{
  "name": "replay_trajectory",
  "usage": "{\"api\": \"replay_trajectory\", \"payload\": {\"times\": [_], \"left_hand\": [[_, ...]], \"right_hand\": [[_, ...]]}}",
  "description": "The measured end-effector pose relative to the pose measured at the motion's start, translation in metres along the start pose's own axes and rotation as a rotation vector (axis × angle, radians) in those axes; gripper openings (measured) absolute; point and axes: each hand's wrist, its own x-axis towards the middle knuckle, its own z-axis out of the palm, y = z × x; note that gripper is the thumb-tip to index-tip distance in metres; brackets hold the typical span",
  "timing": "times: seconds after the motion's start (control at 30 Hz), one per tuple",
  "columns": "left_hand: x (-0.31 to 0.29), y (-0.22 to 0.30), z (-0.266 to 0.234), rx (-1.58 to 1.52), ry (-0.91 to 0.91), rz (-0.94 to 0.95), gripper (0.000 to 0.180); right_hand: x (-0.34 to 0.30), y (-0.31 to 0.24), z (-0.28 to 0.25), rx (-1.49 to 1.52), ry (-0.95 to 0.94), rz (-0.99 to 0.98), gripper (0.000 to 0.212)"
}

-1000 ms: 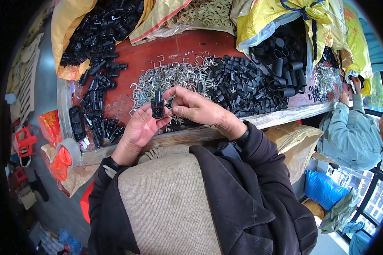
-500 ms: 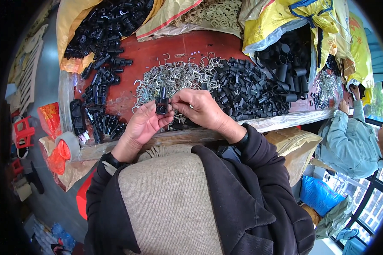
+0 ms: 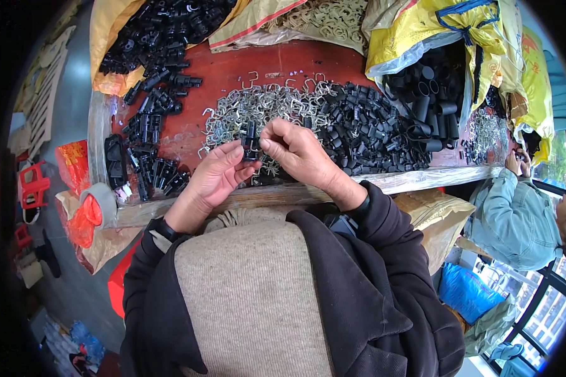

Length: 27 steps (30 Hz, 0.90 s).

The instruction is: The person picks up a black plastic component and a small metal clip, fits the clip into the component, and then slides a black sleeve over the assembly.

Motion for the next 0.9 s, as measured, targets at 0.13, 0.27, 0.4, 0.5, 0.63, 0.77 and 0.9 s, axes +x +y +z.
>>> {"api": "replay_trajectory", "payload": {"times": [0.13, 0.27, 0.4, 0.5, 0.63, 0.77, 0.9], "left_hand": [[-0.003, 0.001, 0.002, 0.018, -0.001, -0.008, 0.018], [-0.004, 0.000, 0.000, 0.037, -0.009, -0.016, 0.018], [-0.005, -0.002, 0.000, 0.064, -0.011, -0.016, 0.019], [-0.005, -0.003, 0.001, 0.080, 0.013, -0.013, 0.019], [-0.004, -0.003, 0.003, 0.131, 0.058, 0.007, 0.018], [-0.003, 0.000, 0.002, 0.233, 0.067, -0.008, 0.019], [-0.004, 0.003, 0.001, 0.237, 0.020, -0.045, 0.022]], "right_hand": [[0.002, -0.006, 0.003, -0.169, 0.029, -0.137, 0.009], [0.001, -0.011, 0.005, -0.308, 0.053, -0.271, 0.008], [-0.001, -0.013, 0.006, -0.392, 0.047, -0.341, 0.009], [-0.001, -0.011, 0.006, -0.430, 0.033, -0.367, 0.010], [-0.002, -0.008, 0.005, -0.319, -0.012, -0.218, 0.010], [-0.004, 0.002, 0.008, 0.007, -0.074, 0.107, 0.012], [0.005, 0.011, -0.009, 0.129, -0.137, 0.076, 0.013]]}}
